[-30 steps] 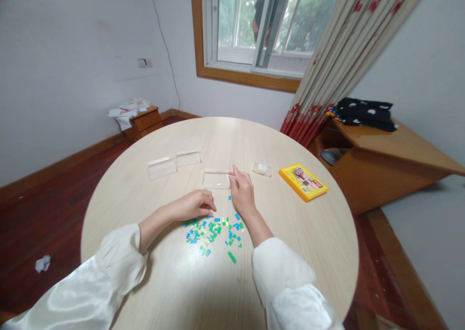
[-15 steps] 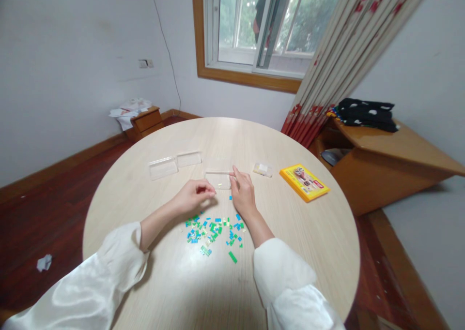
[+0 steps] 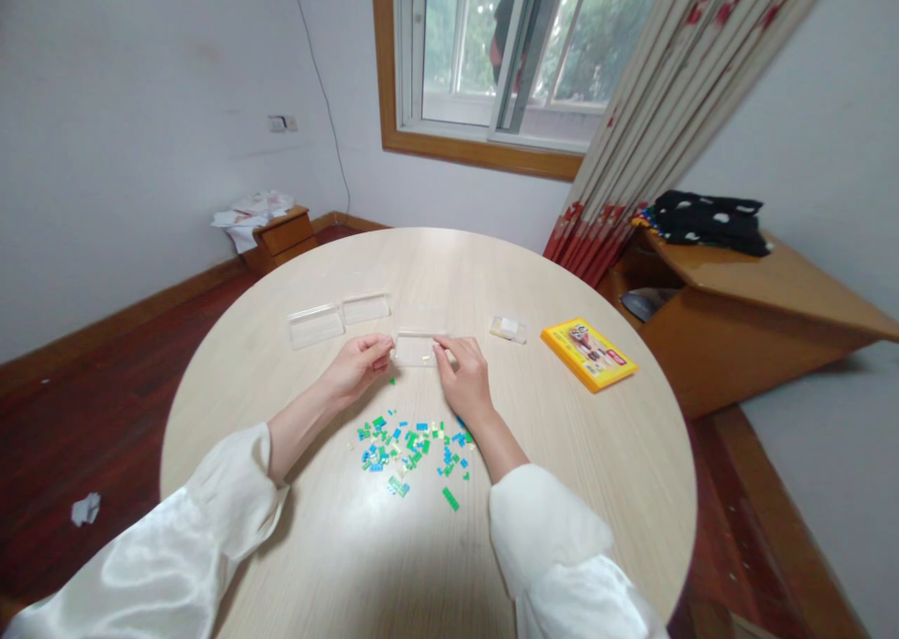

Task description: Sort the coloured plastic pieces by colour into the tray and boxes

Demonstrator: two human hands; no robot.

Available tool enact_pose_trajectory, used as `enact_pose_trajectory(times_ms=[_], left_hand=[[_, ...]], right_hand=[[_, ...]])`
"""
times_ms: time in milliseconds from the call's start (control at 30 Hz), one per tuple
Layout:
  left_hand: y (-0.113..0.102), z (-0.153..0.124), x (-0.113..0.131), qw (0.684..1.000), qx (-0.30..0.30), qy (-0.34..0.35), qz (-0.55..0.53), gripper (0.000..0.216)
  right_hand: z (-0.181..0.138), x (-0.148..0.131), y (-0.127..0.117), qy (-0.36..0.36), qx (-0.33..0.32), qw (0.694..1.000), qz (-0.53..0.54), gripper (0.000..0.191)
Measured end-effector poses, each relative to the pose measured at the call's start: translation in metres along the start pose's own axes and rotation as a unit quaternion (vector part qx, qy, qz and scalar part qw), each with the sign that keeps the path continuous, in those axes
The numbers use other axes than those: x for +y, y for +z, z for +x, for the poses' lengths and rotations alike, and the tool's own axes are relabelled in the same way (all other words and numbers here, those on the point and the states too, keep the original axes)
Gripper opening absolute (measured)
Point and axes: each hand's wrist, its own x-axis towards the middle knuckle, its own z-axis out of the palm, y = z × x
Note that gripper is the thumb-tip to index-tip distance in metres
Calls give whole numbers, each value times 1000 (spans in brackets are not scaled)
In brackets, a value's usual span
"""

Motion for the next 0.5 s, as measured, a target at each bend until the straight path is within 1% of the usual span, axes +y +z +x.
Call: enact_pose_trajectory(times_ms=[100,200,400,500], left_hand=[[2,-1,-1,997,30,12,76,40],[6,-2,-1,992,34,27,121,37],[10,-6,1,988,9,45,146,34],[9,-5,0,983,25,46,175,37]], right_hand=[[0,-17,2,-31,-14,999,18,19],[-1,-28,6,-38,-31,998,34,16],[-2,-34,7,-53,-29,998,36,13],[-2,-34,6,-59,-24,998,29,13]])
